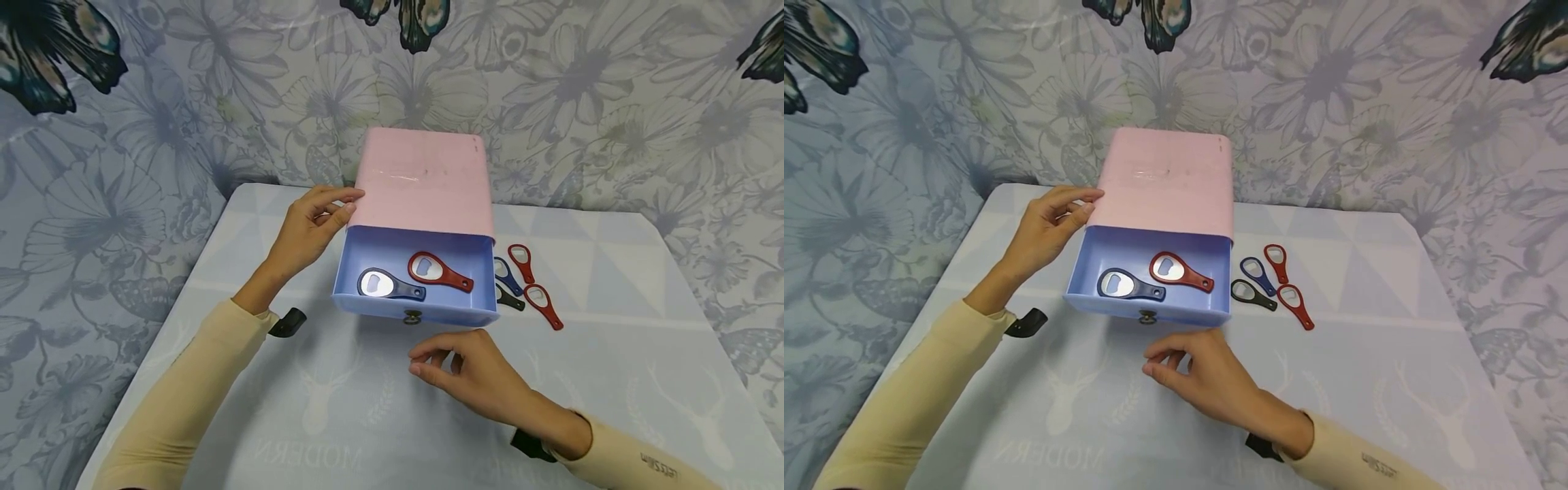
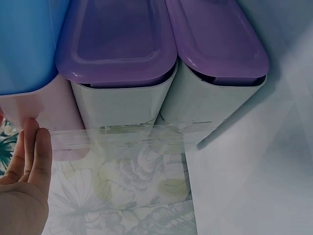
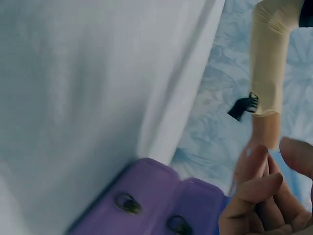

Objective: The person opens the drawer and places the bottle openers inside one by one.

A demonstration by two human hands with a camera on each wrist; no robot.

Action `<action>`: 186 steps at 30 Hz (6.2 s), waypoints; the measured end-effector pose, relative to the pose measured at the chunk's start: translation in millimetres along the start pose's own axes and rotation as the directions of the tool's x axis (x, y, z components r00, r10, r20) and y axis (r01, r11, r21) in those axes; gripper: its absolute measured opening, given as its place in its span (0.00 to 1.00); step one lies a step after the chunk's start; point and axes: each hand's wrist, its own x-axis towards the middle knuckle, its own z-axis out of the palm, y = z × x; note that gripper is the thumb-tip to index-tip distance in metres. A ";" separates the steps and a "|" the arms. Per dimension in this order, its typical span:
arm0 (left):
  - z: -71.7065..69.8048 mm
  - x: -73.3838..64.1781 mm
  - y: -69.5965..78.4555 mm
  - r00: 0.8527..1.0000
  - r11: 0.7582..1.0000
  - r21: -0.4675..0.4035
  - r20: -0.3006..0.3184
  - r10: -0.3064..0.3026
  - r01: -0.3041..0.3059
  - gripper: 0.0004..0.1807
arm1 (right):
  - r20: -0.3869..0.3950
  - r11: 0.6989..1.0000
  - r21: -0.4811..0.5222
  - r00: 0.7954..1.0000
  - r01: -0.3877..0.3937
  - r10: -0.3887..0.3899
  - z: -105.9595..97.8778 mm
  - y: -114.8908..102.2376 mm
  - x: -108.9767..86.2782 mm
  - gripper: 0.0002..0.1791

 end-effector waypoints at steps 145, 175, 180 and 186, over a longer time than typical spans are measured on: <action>0.2 0.9 -2.6 1.000 1.000 0.000 0.013 -0.005 0.005 0.17 | -0.222 0.856 0.472 0.912 -0.210 0.346 -2.6 42.1 60.8 0.16; 0.6 -0.8 -2.6 1.000 0.999 -0.023 0.019 0.023 -0.022 0.17 | -0.160 0.820 0.507 0.905 -0.266 0.393 22.7 74.3 76.3 0.17; 0.3 -0.5 -2.2 0.999 0.999 -0.026 0.018 0.026 -0.025 0.16 | -0.131 0.795 0.537 0.903 -0.283 0.410 23.4 73.4 77.6 0.18; 0.3 -1.1 -3.3 1.000 0.999 -0.022 0.016 0.024 -0.024 0.16 | -0.114 0.768 0.568 0.895 -0.297 0.431 23.4 70.6 78.8 0.18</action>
